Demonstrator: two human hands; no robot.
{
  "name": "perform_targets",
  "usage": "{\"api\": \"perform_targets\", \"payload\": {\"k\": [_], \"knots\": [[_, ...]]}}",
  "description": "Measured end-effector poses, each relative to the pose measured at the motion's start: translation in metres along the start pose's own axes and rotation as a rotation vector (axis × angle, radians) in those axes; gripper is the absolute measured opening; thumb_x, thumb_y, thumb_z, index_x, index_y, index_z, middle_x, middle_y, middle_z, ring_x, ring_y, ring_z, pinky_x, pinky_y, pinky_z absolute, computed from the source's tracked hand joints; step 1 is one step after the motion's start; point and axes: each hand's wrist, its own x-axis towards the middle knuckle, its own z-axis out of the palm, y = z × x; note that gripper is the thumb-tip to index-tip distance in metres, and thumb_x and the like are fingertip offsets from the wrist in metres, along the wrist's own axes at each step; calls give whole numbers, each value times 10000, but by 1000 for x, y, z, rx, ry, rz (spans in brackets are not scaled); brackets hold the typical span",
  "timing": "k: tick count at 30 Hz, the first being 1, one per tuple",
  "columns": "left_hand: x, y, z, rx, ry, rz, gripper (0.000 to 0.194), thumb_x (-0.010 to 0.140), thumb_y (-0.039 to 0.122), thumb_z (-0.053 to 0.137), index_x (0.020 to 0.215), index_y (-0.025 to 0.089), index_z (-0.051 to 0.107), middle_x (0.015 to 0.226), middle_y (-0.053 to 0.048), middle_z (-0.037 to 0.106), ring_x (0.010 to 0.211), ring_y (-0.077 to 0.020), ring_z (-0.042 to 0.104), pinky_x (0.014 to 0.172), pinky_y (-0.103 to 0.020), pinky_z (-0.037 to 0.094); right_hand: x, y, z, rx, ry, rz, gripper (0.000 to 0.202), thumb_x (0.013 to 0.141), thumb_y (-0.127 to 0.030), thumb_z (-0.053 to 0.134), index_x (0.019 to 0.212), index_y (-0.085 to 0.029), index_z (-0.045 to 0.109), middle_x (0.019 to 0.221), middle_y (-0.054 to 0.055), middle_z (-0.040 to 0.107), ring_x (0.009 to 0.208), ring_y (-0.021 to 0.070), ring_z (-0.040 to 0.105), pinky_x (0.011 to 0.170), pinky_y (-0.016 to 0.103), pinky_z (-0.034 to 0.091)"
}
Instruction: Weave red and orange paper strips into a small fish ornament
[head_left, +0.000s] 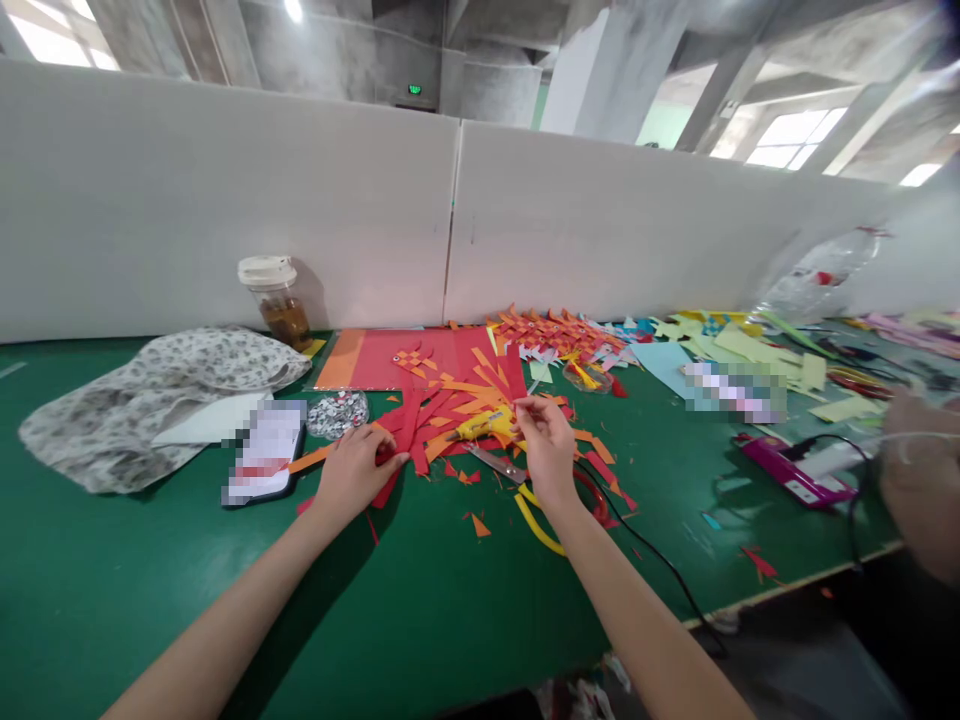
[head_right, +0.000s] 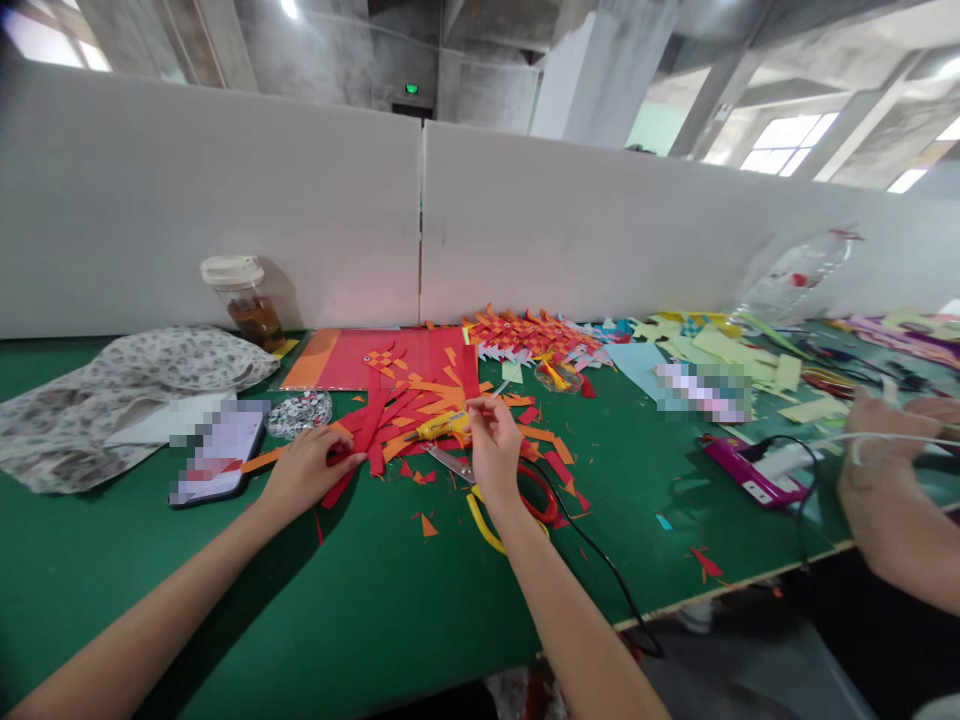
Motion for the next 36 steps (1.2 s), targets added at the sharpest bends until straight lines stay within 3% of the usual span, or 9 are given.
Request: {"api": "perform_targets", "payload": {"k": [4, 8, 11, 15, 20, 24, 30, 33, 36], "knots": [[1, 5, -6, -138, 33, -49, 259, 800, 432, 518, 684, 202, 544, 745, -16, 596, 726, -190, 547, 651, -294, 383, 2, 2, -1, -11, -5, 5, 197, 776, -364, 558, 859, -198, 622, 743, 13, 588, 594, 127, 530, 527, 252, 458], [-2, 19, -9, -492, 126, -103, 268, 819, 447, 497, 720, 198, 507, 688, 15, 574, 629, -135, 530, 576, -242, 381, -1, -1, -1, -102, -49, -93, 223, 804, -341, 532, 903, -186, 658, 862, 57, 632, 683, 152, 572, 564, 269, 483], [-8, 33, -3, -733, 108, -116, 227, 796, 419, 548, 817, 196, 507, 630, 35, 571, 582, -118, 530, 540, -217, 389, -10, -5, 2, -284, -159, -363, 237, 802, -300, 562, 993, -199, 660, 980, 73, 621, 783, 167, 599, 653, 285, 510], [-19, 46, 5, -783, -4, -62, 224, 788, 399, 572, 845, 183, 558, 626, 19, 602, 579, -121, 558, 509, -204, 392, -22, -4, 8, -572, -345, -809, 429, 802, -258, 582, 1228, -222, 553, 1030, 81, 620, 950, 198, 587, 833, 319, 493], [-27, 53, 6, -690, -140, 113, 208, 805, 382, 560, 860, 190, 618, 693, -4, 656, 614, -125, 587, 554, -210, 417, -24, 0, 9, -602, -441, -966, 341, 835, -146, 508, 1142, -247, 617, 929, 48, 660, 854, 162, 615, 759, 285, 507], [-27, 51, 7, -566, -160, 118, 230, 807, 408, 551, 868, 206, 642, 730, -7, 674, 603, -125, 580, 561, -220, 416, -22, -4, 5, -399, -232, -820, 210, 830, -154, 535, 947, -236, 689, 832, 37, 668, 778, 152, 622, 711, 274, 502], [-26, 48, 2, -524, -173, 98, 260, 849, 409, 483, 820, 229, 669, 734, -3, 689, 645, -141, 607, 596, -233, 421, -12, -12, 2, -20, 78, -211, 212, 787, -370, 604, 689, -183, 628, 616, -11, 560, 566, 112, 513, 536, 239, 427], [-26, 49, -1, -552, -131, 74, 364, 890, 400, 401, 698, 216, 650, 696, -9, 675, 657, -148, 611, 635, -252, 426, -6, -11, 2, 155, 71, 15, 295, 724, -417, 662, 582, -178, 564, 455, -57, 446, 445, 77, 417, 481, 223, 366], [-26, 53, 0, -644, -35, 52, 232, 863, 377, 465, 835, 216, 630, 851, -27, 677, 818, -174, 618, 727, -277, 443, -4, -10, 2, 319, -51, 145, 294, 656, -412, 720, 576, -178, 561, 429, -68, 439, 411, 62, 396, 459, 213, 343]]}}
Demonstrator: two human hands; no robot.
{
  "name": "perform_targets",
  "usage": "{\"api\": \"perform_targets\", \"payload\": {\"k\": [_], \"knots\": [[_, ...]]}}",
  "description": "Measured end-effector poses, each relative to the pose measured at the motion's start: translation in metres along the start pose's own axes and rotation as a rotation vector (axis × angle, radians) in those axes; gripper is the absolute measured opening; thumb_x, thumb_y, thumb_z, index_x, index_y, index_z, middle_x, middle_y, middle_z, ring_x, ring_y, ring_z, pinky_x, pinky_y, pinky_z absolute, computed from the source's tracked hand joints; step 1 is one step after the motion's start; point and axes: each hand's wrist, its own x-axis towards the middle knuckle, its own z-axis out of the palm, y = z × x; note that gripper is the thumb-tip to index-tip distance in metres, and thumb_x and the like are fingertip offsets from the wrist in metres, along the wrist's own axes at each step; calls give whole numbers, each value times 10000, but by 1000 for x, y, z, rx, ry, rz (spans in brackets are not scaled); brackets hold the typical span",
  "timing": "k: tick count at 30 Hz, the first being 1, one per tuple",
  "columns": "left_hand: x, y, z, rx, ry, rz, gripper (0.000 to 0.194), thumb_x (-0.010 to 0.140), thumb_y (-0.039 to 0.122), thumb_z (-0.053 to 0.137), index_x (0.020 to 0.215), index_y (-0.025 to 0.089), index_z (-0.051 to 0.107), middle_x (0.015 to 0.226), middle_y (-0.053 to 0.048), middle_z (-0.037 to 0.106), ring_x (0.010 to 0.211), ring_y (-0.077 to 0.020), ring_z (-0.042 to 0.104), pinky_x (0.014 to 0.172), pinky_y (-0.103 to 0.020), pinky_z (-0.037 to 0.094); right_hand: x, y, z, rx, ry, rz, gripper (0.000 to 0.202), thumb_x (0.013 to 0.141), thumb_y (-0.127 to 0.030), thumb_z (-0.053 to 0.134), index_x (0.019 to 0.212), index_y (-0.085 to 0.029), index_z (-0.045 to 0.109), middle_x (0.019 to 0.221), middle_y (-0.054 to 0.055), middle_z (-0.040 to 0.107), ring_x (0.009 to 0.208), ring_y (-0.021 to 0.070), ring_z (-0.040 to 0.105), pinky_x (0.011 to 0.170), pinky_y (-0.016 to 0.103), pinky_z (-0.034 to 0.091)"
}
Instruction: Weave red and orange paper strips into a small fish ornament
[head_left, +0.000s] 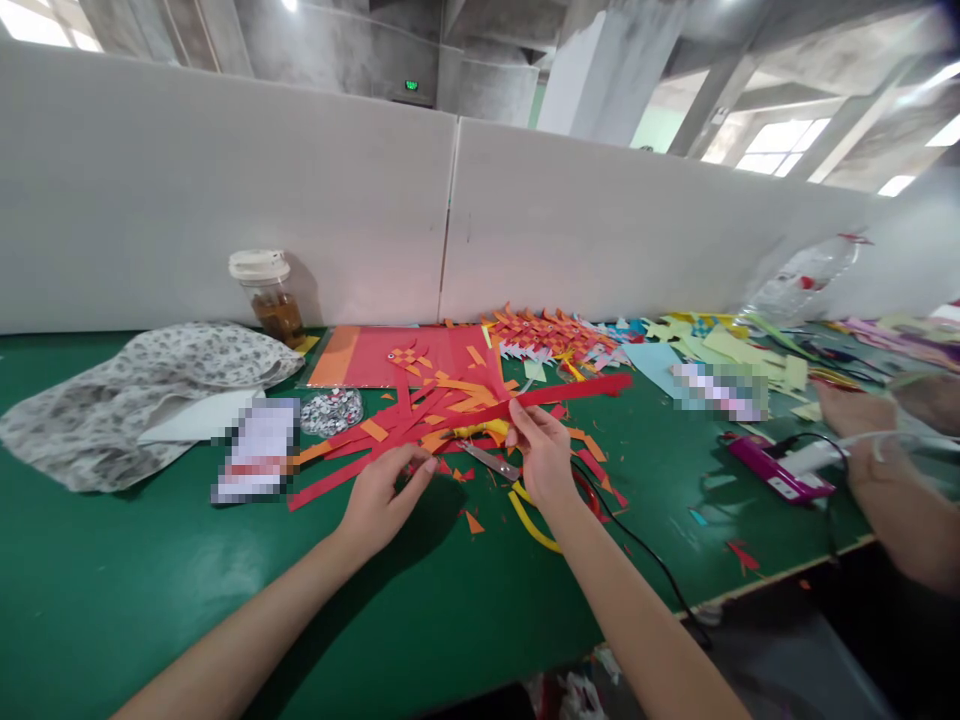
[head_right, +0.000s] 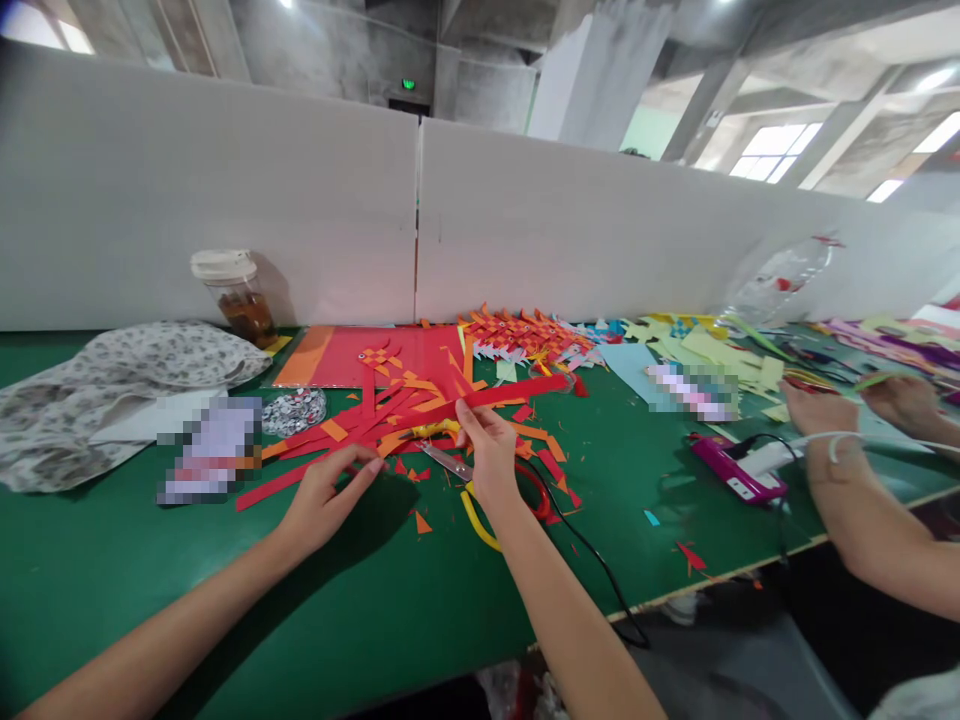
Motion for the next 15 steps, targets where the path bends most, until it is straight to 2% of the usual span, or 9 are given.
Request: {"api": "perform_targets", "payload": {"k": [1, 3, 6, 8, 11, 15], "knots": [[0, 1, 1, -55, 37, -6, 203, 845, 369, 500, 925, 219, 611, 936, -37, 668, 893, -184, 608, 764, -288, 446, -1, 0, 0, 19, -46, 22, 285, 646, -403, 729, 580, -178, 568, 431, -66, 448, 413, 60, 400, 457, 210, 341], [0, 3, 4, -209, 91, -38, 276, 823, 361, 537, 1064, 228, 559, 1098, -60, 626, 1038, -201, 564, 842, -315, 442, -3, 1, 0, 22, -134, 33, 272, 653, -383, 730, 572, -174, 574, 441, -61, 459, 427, 59, 413, 459, 204, 343], [2, 5, 5, -489, 98, -151, 338, 812, 391, 539, 1106, 224, 550, 1203, -80, 582, 1116, -227, 527, 880, -348, 440, -7, 2, 1, -52, -251, 27, 274, 682, -375, 708, 555, -171, 577, 446, -55, 460, 431, 63, 421, 454, 208, 353], [4, 5, 4, -662, 38, -254, 371, 809, 435, 523, 1093, 201, 571, 1134, -97, 620, 1033, -238, 575, 820, -357, 471, -10, 2, 3, -186, -273, -53, 253, 685, -369, 701, 567, -171, 598, 485, -37, 506, 456, 80, 458, 462, 219, 378], [5, 4, 3, -840, -142, -378, 457, 815, 504, 466, 1088, 162, 597, 1004, -121, 663, 892, -237, 623, 707, -351, 503, -15, 2, 5, -433, -257, -286, 168, 718, -332, 673, 658, -176, 655, 660, 11, 626, 590, 124, 552, 536, 243, 437], [4, 4, 3, -948, -324, -446, 500, 815, 552, 421, 1128, 197, 580, 1101, -123, 648, 970, -259, 619, 714, -358, 507, -18, 1, 6, -618, -261, -452, 150, 801, -306, 590, 759, -191, 677, 713, 22, 648, 626, 137, 570, 564, 255, 460]]}}
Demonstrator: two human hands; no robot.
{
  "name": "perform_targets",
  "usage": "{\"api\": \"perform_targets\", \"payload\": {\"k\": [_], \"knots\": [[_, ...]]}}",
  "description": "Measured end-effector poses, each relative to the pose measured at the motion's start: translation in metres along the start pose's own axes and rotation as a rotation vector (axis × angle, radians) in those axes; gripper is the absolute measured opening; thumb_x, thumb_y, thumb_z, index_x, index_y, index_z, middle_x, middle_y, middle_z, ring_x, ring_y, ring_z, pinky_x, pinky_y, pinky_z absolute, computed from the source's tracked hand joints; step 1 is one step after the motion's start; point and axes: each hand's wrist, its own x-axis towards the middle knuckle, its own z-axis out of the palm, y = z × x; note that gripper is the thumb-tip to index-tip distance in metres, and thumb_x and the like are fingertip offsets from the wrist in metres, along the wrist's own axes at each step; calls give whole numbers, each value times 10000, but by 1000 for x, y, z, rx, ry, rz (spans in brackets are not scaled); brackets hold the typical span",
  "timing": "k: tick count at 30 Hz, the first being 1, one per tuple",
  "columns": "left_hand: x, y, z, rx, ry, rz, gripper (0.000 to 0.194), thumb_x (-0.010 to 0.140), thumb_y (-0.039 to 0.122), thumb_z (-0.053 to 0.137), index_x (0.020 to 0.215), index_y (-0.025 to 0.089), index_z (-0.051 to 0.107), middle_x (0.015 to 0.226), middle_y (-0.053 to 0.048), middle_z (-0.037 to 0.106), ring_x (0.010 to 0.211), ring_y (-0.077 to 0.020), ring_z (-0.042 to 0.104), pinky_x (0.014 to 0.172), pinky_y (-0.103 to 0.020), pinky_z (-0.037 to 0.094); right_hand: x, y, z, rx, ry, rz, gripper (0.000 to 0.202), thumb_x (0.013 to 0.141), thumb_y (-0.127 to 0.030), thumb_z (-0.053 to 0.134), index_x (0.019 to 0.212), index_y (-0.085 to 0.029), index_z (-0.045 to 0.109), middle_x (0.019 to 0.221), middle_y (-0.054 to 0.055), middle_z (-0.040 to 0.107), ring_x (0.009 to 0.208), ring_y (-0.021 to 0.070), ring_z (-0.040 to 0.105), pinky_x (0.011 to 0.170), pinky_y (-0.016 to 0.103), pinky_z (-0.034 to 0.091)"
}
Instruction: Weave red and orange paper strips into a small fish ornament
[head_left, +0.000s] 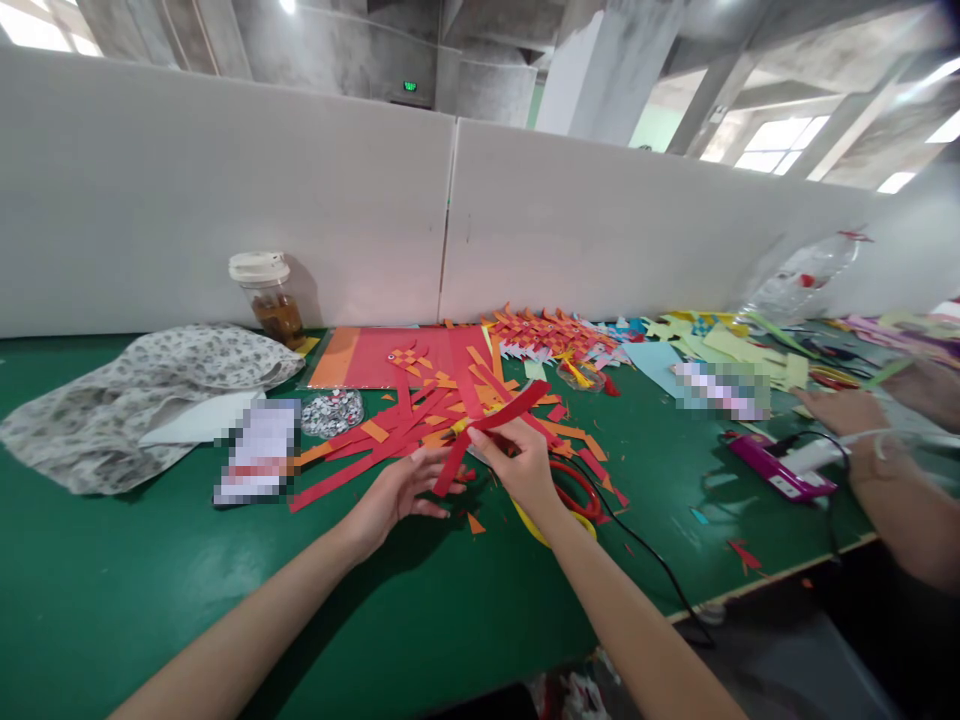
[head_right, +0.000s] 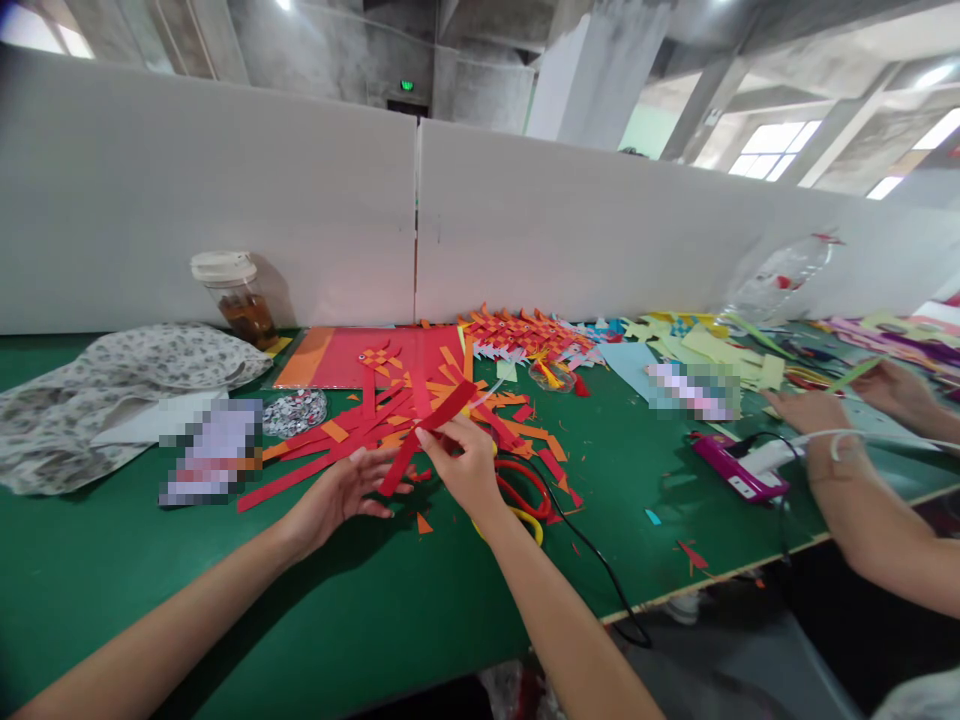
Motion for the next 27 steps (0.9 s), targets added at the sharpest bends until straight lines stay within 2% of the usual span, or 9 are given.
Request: {"api": "perform_targets", "payload": {"k": [3, 6, 10, 13, 16, 18, 22, 27], "knots": [[-2, 1, 3, -49, -42, -57, 522, 814, 578, 397, 1142, 203, 553, 1161, -134, 624, 1016, -265, 604, 743, -372, 501, -1, 1, 0, -123, -3, -125, 139, 817, -266, 568, 818, -208, 694, 743, 26, 661, 653, 143, 589, 595, 260, 483], [-3, 2, 5, -99, -59, -113, 572, 803, 614, 375, 1134, 177, 541, 1156, -157, 619, 1012, -274, 605, 729, -377, 502, -3, 4, 1, -220, -61, -272, 198, 833, -200, 525, 928, -231, 696, 852, 45, 665, 754, 150, 615, 667, 264, 503], [-5, 2, 6, -110, -82, -135, 567, 793, 616, 403, 1100, 161, 549, 1129, -159, 627, 1013, -284, 605, 715, -375, 509, -4, 9, 4, -263, -100, -365, 304, 850, -139, 463, 1051, -247, 664, 919, 51, 647, 845, 141, 618, 714, 253, 506], [-6, 1, 8, -72, -100, -123, 523, 783, 568, 488, 1113, 167, 550, 1150, -152, 615, 998, -274, 615, 717, -367, 516, -4, 11, 5, -267, -79, -384, 311, 838, -124, 475, 1050, -246, 667, 907, 46, 649, 835, 137, 622, 708, 246, 508], [-7, 0, 10, 15, -32, -116, 502, 714, 423, 666, 1132, 178, 538, 1159, -143, 607, 962, -262, 633, 694, -350, 529, -4, 11, 4, -267, -73, -386, 318, 828, -117, 481, 1044, -253, 671, 903, 43, 654, 840, 140, 626, 722, 252, 512], [-7, -2, 10, 71, -4, -101, 505, 681, 345, 719, 1125, 180, 545, 1146, -131, 613, 939, -242, 642, 697, -331, 532, -4, 11, 4, -263, -73, -375, 323, 823, -116, 484, 1050, -256, 668, 914, 44, 655, 845, 144, 627, 733, 260, 516], [-4, -6, 8, 110, 19, -71, 393, 724, 372, 678, 1055, 179, 591, 1073, -98, 653, 863, -182, 655, 670, -271, 527, -4, 9, 2, -247, -59, -331, 303, 818, -134, 496, 1039, -243, 673, 914, 52, 650, 803, 148, 626, 679, 258, 521], [0, -6, 4, 148, 102, -35, 299, 734, 412, 656, 883, 154, 628, 940, -77, 700, 737, -133, 653, 609, -226, 508, -4, 5, 2, -196, -67, -266, 268, 830, -186, 497, 1020, -246, 675, 914, 48, 648, 747, 141, 616, 655, 263, 521]]}}
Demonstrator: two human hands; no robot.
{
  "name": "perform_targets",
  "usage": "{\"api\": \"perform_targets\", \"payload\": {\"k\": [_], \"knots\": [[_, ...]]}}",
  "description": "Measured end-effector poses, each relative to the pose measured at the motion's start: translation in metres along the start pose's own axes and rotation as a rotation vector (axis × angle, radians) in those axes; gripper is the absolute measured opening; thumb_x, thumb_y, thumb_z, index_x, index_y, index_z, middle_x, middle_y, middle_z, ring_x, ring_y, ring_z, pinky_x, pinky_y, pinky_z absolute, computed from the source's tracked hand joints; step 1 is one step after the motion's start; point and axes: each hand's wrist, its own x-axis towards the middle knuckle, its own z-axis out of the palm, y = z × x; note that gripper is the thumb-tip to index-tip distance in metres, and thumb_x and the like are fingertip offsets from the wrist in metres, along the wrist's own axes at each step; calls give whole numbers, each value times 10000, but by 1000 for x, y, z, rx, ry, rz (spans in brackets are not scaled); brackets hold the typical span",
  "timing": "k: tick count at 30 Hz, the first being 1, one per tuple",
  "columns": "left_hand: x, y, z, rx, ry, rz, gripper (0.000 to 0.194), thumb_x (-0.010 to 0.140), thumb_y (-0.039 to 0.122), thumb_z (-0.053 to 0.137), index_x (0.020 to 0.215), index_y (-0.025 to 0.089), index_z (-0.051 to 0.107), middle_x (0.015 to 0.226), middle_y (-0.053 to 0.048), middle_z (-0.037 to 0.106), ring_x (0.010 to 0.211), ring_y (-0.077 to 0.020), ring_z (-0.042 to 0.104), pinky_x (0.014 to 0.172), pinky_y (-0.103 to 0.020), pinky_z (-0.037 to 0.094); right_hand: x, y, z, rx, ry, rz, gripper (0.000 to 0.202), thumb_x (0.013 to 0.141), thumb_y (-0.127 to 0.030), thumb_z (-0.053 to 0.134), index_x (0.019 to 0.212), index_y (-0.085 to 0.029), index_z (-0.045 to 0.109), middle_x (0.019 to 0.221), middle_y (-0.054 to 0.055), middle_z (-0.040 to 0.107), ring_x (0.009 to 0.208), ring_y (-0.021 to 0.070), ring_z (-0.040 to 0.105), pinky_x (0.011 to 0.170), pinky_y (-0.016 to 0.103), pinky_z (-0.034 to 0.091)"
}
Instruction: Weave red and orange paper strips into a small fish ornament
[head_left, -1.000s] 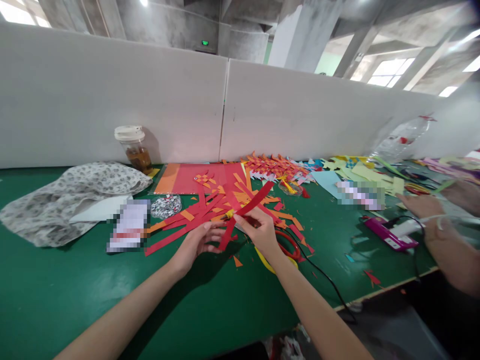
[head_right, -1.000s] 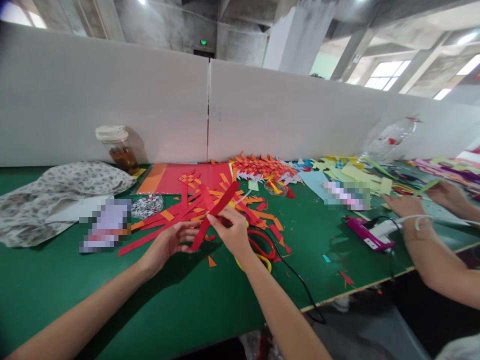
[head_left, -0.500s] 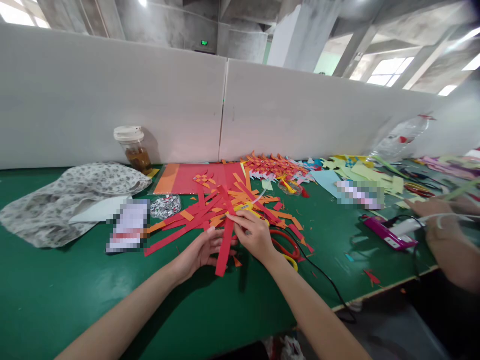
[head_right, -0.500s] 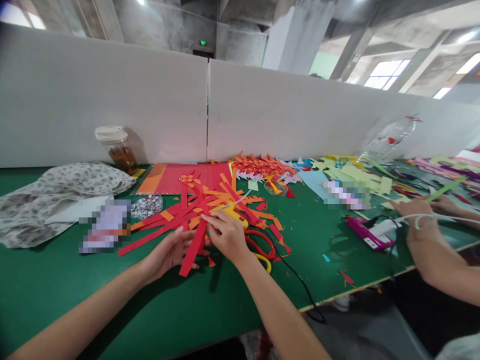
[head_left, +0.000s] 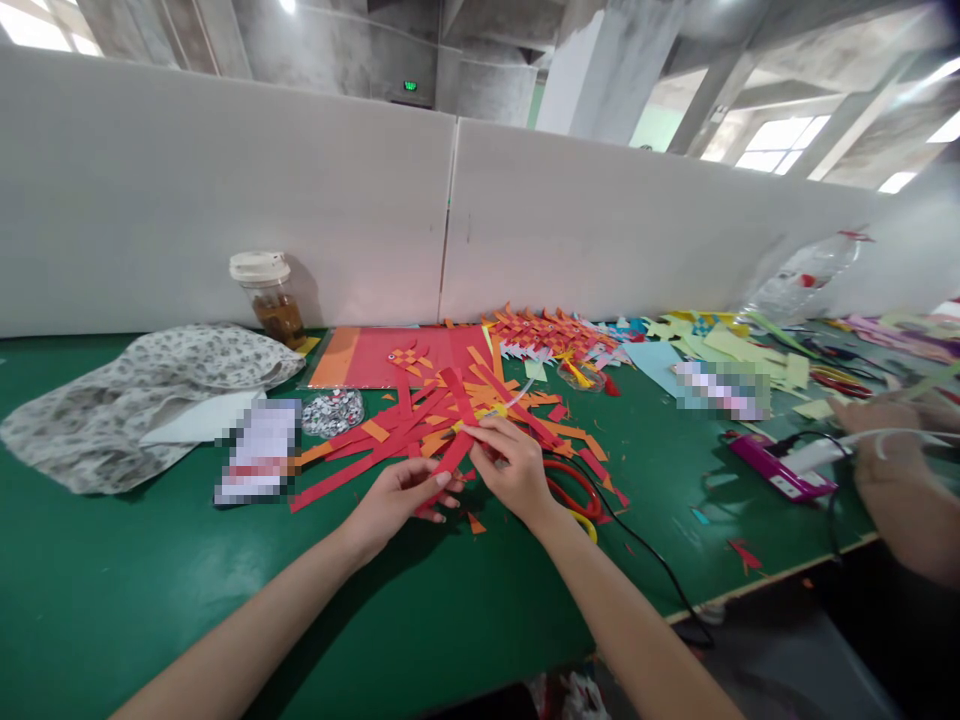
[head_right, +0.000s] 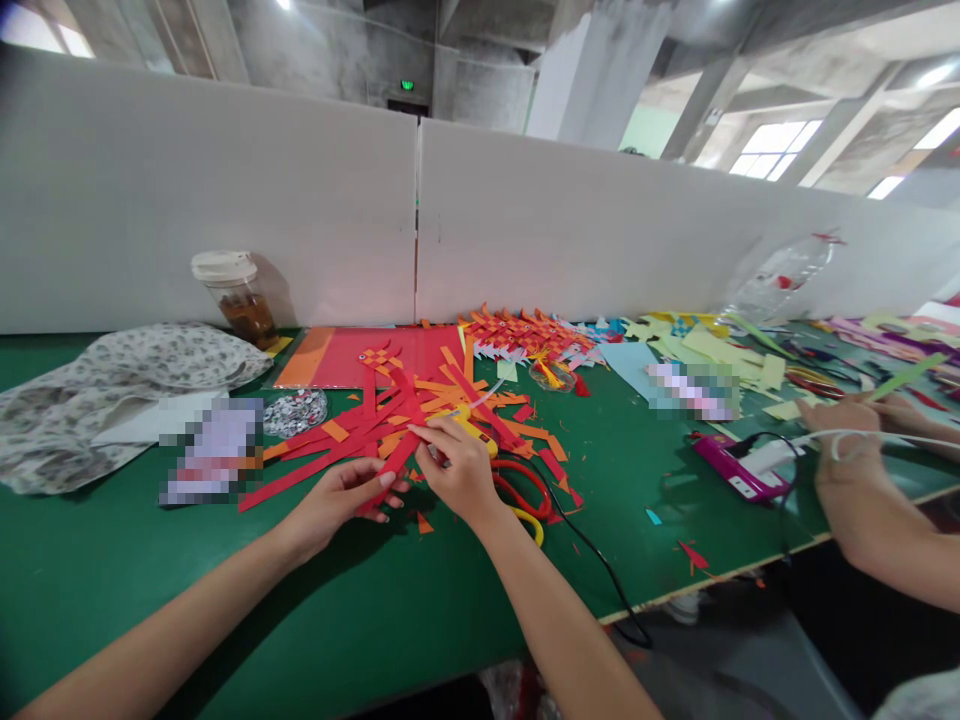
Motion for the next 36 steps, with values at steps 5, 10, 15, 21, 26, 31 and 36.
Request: {"api": "perform_targets", "payload": {"k": [5, 10, 15, 21, 26, 31, 36], "knots": [[0, 4, -2, -18, 90, 38, 294, 718, 417, 669, 809, 145, 604, 814, -55, 706, 667, -122, 646, 611, -235, 509, 1, -3, -4, 78, -38, 38, 233, 879, -267, 462, 962, -207, 671, 902, 60, 644, 807, 158, 614, 704, 278, 507], [0, 4, 0, 53, 88, 53, 324, 684, 439, 689, 749, 141, 582, 733, -43, 698, 614, -125, 643, 573, -234, 498, 3, -6, -6, 157, -237, -3, 298, 879, -395, 464, 794, -183, 656, 820, 50, 635, 726, 144, 599, 646, 258, 487], [1, -1, 2, 161, 41, 68, 332, 669, 454, 690, 694, 141, 583, 658, -37, 687, 558, -129, 635, 552, -243, 496, 3, -10, -1, 166, -153, 34, 170, 796, -344, 606, 744, -190, 654, 740, 27, 641, 675, 135, 597, 637, 251, 487], [0, 4, 2, 110, 202, 113, 332, 606, 396, 752, 795, 144, 647, 751, -48, 711, 653, -167, 672, 569, -250, 511, 6, -7, -4, 230, 54, 222, 175, 783, -313, 621, 667, -182, 626, 681, 21, 624, 644, 138, 580, 618, 262, 476], [3, 5, -5, 32, 278, 171, 340, 644, 406, 726, 845, 143, 650, 763, -46, 708, 704, -175, 677, 593, -250, 526, 8, -6, -5, 259, 49, 303, 192, 760, -342, 642, 659, -179, 640, 659, 14, 625, 606, 128, 559, 573, 251, 453], [6, 5, -10, -31, 365, 203, 313, 623, 378, 753, 792, 146, 629, 710, -6, 673, 647, -128, 652, 573, -212, 523, 7, -5, -4, 249, 1, 308, 178, 729, -344, 674, 664, -180, 648, 659, 18, 635, 601, 128, 557, 548, 249, 446], [6, 6, -11, -33, 369, 198, 301, 594, 340, 778, 752, 141, 615, 638, 20, 646, 588, -102, 630, 534, -181, 500, 7, -2, -2, 268, -53, 302, 190, 700, -355, 698, 675, -177, 635, 665, 20, 627, 578, 121, 532, 534, 248, 435]]}}
